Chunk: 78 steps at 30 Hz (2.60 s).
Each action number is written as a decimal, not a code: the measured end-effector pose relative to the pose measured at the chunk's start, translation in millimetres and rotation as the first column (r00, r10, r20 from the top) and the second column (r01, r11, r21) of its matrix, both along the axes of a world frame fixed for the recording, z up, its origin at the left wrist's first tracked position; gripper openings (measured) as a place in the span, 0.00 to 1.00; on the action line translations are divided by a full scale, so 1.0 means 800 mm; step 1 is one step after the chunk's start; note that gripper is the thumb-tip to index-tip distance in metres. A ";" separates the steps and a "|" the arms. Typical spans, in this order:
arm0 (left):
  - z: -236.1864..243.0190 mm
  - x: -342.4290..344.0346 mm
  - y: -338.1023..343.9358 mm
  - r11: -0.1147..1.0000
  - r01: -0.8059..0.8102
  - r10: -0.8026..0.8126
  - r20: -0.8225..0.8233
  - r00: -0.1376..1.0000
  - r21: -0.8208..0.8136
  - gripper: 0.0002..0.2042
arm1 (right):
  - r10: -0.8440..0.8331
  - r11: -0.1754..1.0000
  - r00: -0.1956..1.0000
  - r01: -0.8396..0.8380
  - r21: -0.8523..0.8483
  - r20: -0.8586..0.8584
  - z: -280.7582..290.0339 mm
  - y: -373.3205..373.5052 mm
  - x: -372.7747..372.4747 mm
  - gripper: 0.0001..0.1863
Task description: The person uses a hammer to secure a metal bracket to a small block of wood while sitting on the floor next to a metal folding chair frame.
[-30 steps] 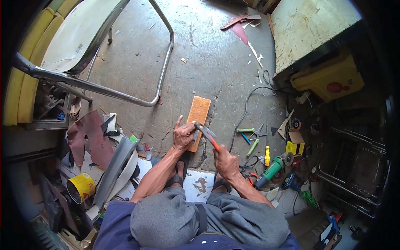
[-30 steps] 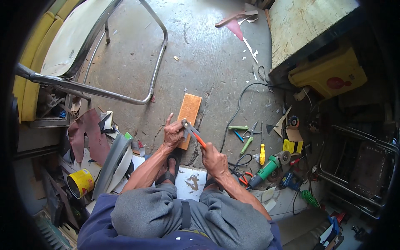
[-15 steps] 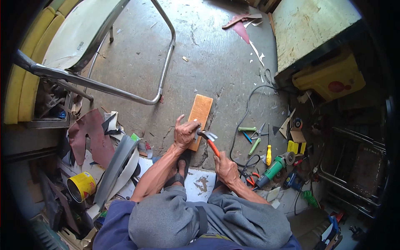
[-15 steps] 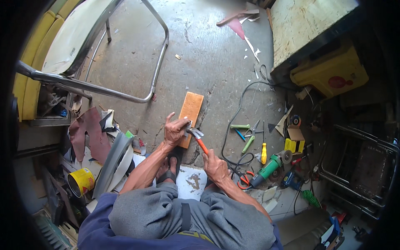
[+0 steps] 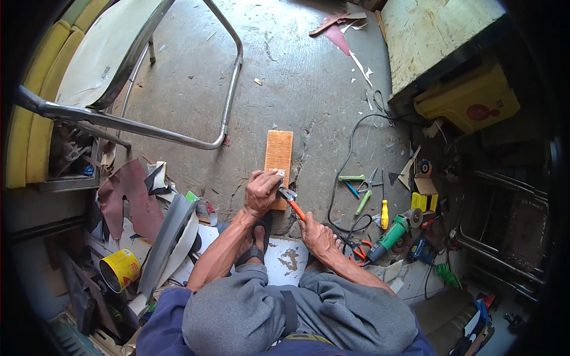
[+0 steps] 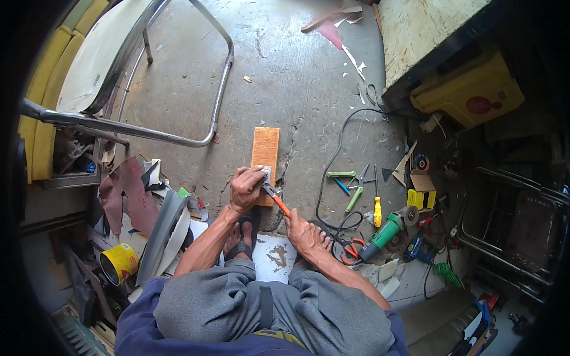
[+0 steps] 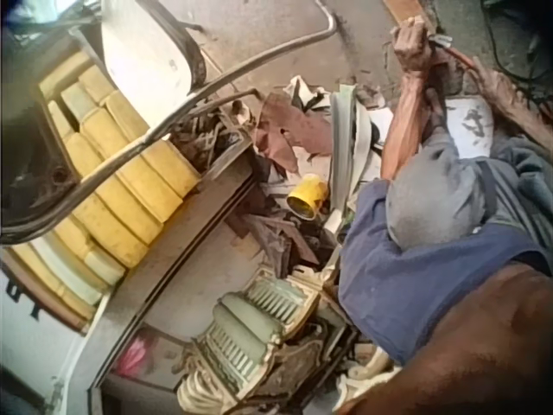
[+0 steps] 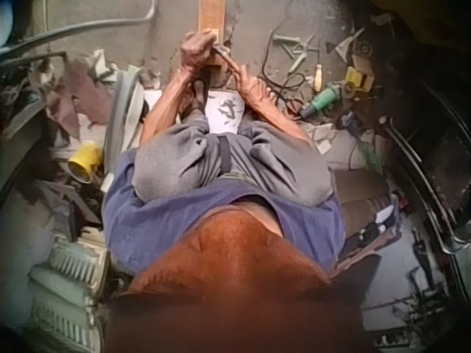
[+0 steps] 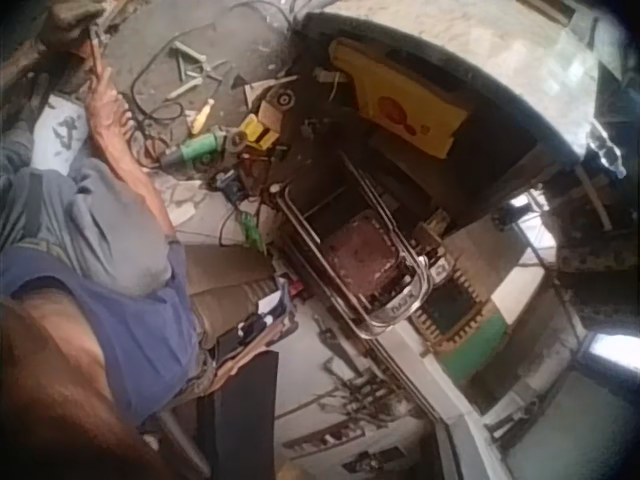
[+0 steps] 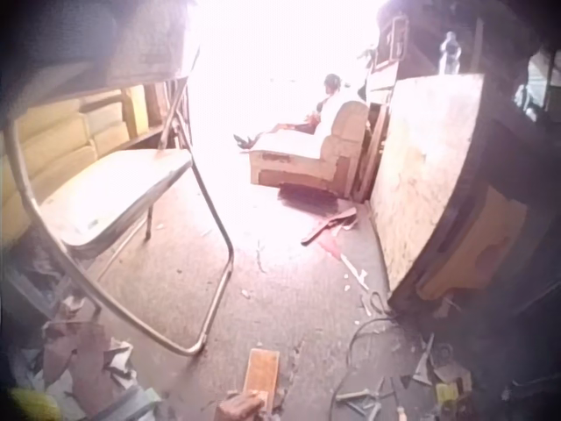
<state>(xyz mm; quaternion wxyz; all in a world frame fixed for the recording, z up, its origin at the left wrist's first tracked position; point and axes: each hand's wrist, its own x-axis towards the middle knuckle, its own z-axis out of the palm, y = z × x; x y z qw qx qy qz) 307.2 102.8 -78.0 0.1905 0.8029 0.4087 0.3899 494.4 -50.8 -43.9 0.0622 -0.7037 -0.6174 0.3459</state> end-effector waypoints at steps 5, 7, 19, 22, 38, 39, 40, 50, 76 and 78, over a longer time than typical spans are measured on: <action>-0.012 0.011 -0.020 0.861 -0.196 0.301 0.159 0.940 -0.470 0.08 | -0.060 0.998 0.994 0.060 0.004 -0.097 0.004 -0.005 0.003 0.15; -0.015 0.008 -0.017 0.860 -0.200 0.292 0.133 0.947 -0.470 0.08 | -0.148 0.988 0.981 0.152 0.024 -0.122 0.008 -0.009 0.003 0.15; -0.025 0.007 -0.018 0.955 -0.179 0.183 -0.007 0.983 -0.236 0.07 | -0.265 0.942 0.944 0.297 0.158 -0.198 0.001 -0.006 0.014 0.14; -0.028 0.005 -0.016 0.967 -0.149 0.145 -0.032 0.989 -0.205 0.06 | -0.244 0.946 0.950 0.278 0.167 -0.196 0.005 -0.003 0.014 0.13; -0.025 -0.001 -0.017 0.991 -0.084 0.069 -0.138 0.988 -0.104 0.06 | -0.081 0.874 0.985 0.145 0.465 -0.154 0.039 0.023 0.011 0.11; -0.025 -0.001 -0.018 0.992 -0.076 0.062 -0.138 0.989 -0.104 0.06 | -0.048 0.904 0.996 0.075 0.420 -0.074 0.036 0.023 0.013 0.11; -0.027 -0.001 -0.018 0.992 -0.070 0.056 -0.137 0.989 -0.100 0.05 | -0.009 0.928 1.000 0.007 0.372 0.004 0.033 0.027 0.016 0.12; -0.028 -0.005 -0.015 0.993 -0.070 0.051 -0.187 0.981 -0.100 0.08 | 0.006 0.970 1.000 -0.012 0.242 0.023 0.055 0.043 0.019 0.12; -0.020 -0.013 -0.015 0.888 -0.195 0.275 0.141 0.951 -0.416 0.08 | -0.054 0.998 0.998 0.054 0.023 -0.013 0.011 0.004 0.006 0.15; -0.020 -0.012 -0.016 0.915 -0.203 0.260 0.125 0.958 -0.347 0.07 | -0.039 0.999 0.999 0.039 0.017 -0.007 0.007 0.003 0.007 0.15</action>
